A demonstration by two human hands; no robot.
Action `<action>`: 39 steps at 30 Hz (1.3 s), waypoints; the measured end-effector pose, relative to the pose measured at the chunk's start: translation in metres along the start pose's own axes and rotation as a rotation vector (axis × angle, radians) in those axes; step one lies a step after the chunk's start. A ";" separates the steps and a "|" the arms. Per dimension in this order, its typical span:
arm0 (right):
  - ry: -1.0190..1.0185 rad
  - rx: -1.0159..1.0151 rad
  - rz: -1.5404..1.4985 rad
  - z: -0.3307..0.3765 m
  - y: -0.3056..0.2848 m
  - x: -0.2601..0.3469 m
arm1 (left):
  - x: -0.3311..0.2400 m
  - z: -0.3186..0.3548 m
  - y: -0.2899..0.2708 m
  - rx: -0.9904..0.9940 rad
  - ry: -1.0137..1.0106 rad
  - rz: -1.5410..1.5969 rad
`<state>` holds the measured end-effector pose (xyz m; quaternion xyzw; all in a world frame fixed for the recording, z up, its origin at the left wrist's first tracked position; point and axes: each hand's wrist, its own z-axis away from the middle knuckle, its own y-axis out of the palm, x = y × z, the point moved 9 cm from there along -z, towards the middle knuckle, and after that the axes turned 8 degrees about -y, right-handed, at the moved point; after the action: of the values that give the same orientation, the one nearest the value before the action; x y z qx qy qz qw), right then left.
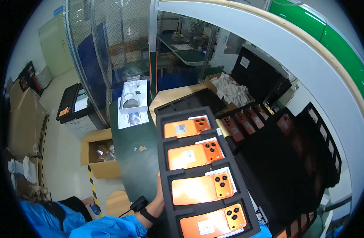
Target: Cleaning and inspecting smartphone backs and screens on a factory assembly line.
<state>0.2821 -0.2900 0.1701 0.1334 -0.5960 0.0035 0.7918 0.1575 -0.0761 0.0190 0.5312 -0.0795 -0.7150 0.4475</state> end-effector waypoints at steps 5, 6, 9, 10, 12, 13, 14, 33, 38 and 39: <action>0.047 0.056 0.006 -0.032 -0.002 -0.006 | 0.030 -0.018 -0.012 -0.093 -0.041 0.115; 0.056 0.061 0.007 -0.034 -0.005 -0.007 | 0.035 -0.022 -0.016 -0.105 0.017 0.114; 0.073 0.060 -0.001 -0.035 -0.018 -0.011 | 0.028 -0.017 0.000 -0.113 0.046 -0.077; 0.081 0.053 -0.009 -0.030 -0.025 -0.013 | 0.030 -0.016 0.004 -0.107 0.029 -0.051; 0.089 0.040 -0.025 -0.023 -0.041 -0.018 | 0.035 -0.012 0.014 -0.117 -0.008 -0.050; 0.086 0.020 -0.036 -0.016 -0.052 -0.019 | 0.031 -0.004 0.024 -0.135 -0.042 -0.045; 0.092 0.012 -0.048 -0.007 -0.063 -0.023 | 0.028 0.001 0.028 -0.161 -0.070 -0.038; -0.008 -0.577 0.020 0.181 -0.182 -0.169 | 0.101 0.071 0.010 0.100 -0.753 -0.313; -0.032 -0.727 -0.215 0.156 -0.148 -0.158 | 0.116 0.039 0.003 0.258 -0.788 -0.370; -0.127 -0.700 -0.172 0.153 -0.146 -0.136 | 0.112 0.041 0.010 0.185 -0.777 -0.387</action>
<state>0.1222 -0.4425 0.0506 -0.0961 -0.5959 -0.2754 0.7482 0.1253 -0.1777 -0.0348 0.2659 -0.2043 -0.9222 0.1928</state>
